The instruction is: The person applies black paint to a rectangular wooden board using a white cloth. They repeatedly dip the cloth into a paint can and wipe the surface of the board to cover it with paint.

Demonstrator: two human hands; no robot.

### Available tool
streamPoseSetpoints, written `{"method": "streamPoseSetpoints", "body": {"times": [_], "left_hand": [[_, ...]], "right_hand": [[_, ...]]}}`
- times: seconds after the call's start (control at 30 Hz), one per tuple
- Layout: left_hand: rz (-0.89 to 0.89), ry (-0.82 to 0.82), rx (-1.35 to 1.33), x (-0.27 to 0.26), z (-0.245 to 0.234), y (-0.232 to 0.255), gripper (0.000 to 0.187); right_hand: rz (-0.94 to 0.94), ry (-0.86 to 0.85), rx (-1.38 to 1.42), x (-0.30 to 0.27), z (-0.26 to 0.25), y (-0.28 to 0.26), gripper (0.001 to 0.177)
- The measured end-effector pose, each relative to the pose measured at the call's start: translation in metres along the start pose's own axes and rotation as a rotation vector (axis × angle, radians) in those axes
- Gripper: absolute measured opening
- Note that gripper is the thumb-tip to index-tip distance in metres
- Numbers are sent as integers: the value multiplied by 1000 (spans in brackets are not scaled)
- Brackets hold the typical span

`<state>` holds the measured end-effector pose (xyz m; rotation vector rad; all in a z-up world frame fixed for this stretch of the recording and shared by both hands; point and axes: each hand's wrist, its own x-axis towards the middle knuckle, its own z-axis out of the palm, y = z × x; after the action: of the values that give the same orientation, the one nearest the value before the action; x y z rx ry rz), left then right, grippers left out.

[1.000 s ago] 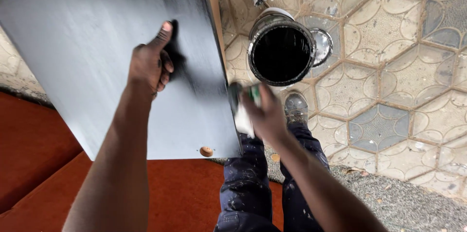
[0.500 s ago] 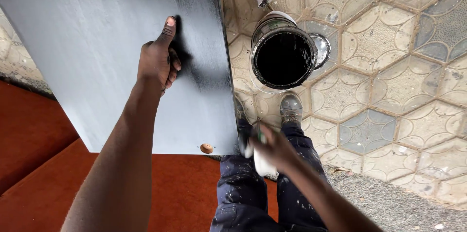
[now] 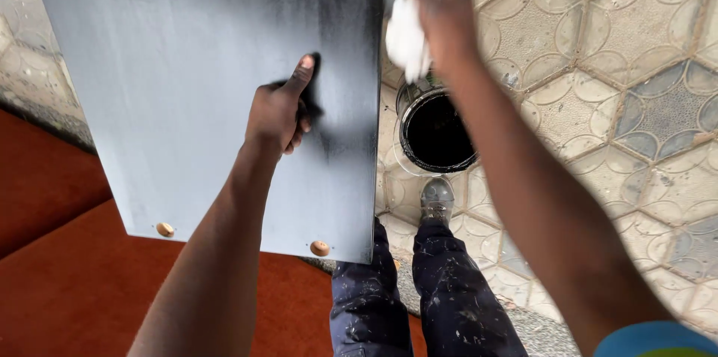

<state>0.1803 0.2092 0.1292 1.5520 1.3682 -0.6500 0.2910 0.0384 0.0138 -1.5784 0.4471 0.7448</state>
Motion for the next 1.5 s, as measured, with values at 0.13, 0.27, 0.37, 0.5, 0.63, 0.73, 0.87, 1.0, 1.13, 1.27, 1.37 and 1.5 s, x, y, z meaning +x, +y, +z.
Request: {"method": "streamPoseSetpoints", "body": {"times": [0.13, 0.27, 0.37, 0.5, 0.63, 0.73, 0.87, 1.0, 1.13, 1.27, 1.37, 1.5], "left_hand": [[9, -36, -12, 5, -2, -2, 67], [20, -52, -16, 6, -4, -4, 68], [42, -47, 0, 5, -4, -7, 69], [59, -45, 23, 7, -3, -12, 72], [81, -14, 40, 8, 1, -20, 74], [99, -13, 30, 6, 0, -19, 71], [108, -14, 48, 3, -1, -16, 72], [76, -10, 70, 1, 2, -12, 69], [80, -38, 83, 11, 1, -14, 71], [54, -83, 68, 7, -2, -12, 68], [40, -81, 78, 7, -1, -9, 68], [30, -83, 99, 15, -1, -17, 71]], "right_hand": [[-504, -74, -447, 1, -13, -9, 20], [-1168, -209, -975, -7, -30, -15, 25], [-1225, -372, -1156, -103, -47, 66, 39], [-1121, -636, -1062, -213, -66, 172, 63], [-822, -787, -704, -275, -78, 197, 24], [-297, -460, -485, -273, -88, 194, 37], [-160, -106, -210, -233, -80, 184, 39], [-459, -152, -190, -173, -44, 164, 19], [-808, -41, -220, -96, -21, 109, 15], [-895, -40, -175, -19, -8, 49, 9], [-776, -17, -243, 21, -4, 16, 26], [-603, -436, 209, 0, -28, 46, 14]]}}
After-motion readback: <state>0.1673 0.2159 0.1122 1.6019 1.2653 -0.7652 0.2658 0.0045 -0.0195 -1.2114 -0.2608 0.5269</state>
